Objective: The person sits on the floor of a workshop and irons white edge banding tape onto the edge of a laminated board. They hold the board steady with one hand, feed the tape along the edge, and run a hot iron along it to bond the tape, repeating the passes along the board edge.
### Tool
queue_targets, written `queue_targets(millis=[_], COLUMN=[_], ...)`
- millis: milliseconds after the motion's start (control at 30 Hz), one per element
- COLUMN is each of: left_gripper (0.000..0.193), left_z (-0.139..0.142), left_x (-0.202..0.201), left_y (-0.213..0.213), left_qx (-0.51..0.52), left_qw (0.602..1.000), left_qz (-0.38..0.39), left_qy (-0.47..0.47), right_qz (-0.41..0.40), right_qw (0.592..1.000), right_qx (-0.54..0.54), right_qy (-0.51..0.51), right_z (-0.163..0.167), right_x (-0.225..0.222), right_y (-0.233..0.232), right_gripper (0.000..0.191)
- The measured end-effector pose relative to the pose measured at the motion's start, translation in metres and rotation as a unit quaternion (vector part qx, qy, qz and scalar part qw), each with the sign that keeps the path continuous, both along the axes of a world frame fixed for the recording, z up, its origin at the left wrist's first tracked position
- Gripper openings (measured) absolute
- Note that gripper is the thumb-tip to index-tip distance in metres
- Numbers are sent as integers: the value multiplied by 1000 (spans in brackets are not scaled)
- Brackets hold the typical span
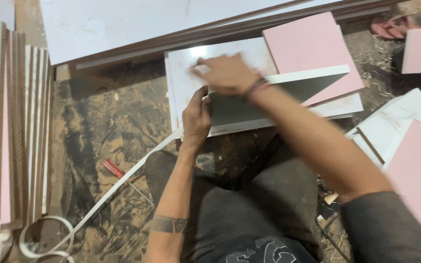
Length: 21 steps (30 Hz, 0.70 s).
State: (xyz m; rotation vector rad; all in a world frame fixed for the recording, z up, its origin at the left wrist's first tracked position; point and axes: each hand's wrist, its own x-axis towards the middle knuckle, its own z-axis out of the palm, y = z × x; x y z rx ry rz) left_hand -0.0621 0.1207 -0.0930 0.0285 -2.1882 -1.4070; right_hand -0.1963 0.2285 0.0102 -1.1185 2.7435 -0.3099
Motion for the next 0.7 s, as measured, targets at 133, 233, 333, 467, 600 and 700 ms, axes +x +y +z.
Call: queue_targets(millis=[133, 233, 333, 467, 600, 700], left_gripper=[26, 27, 29, 27, 17, 17], left_z=[12, 22, 26, 7, -31, -47], left_x=[6, 10, 7, 2, -1, -10], left_y=[5, 9, 12, 9, -7, -16], left_qx=[-7, 5, 38, 15, -29, -156], left_qw=[1000, 1000, 997, 999, 998, 987], left_qz=[-1, -6, -11, -10, -22, -2], left_qy=[26, 12, -65, -28, -42, 32], right_qz=[-35, -159, -177, -105, -14, 62], right_qw=[990, 985, 984, 994, 994, 997], right_qx=[134, 63, 21, 2, -50, -48], right_qy=[40, -9, -14, 33, -99, 25], right_z=[10, 1, -3, 14, -5, -16], right_x=[-41, -50, -52, -22, 23, 32], right_y=[153, 224, 223, 128, -9, -52], right_gripper=[44, 49, 52, 44, 80, 83])
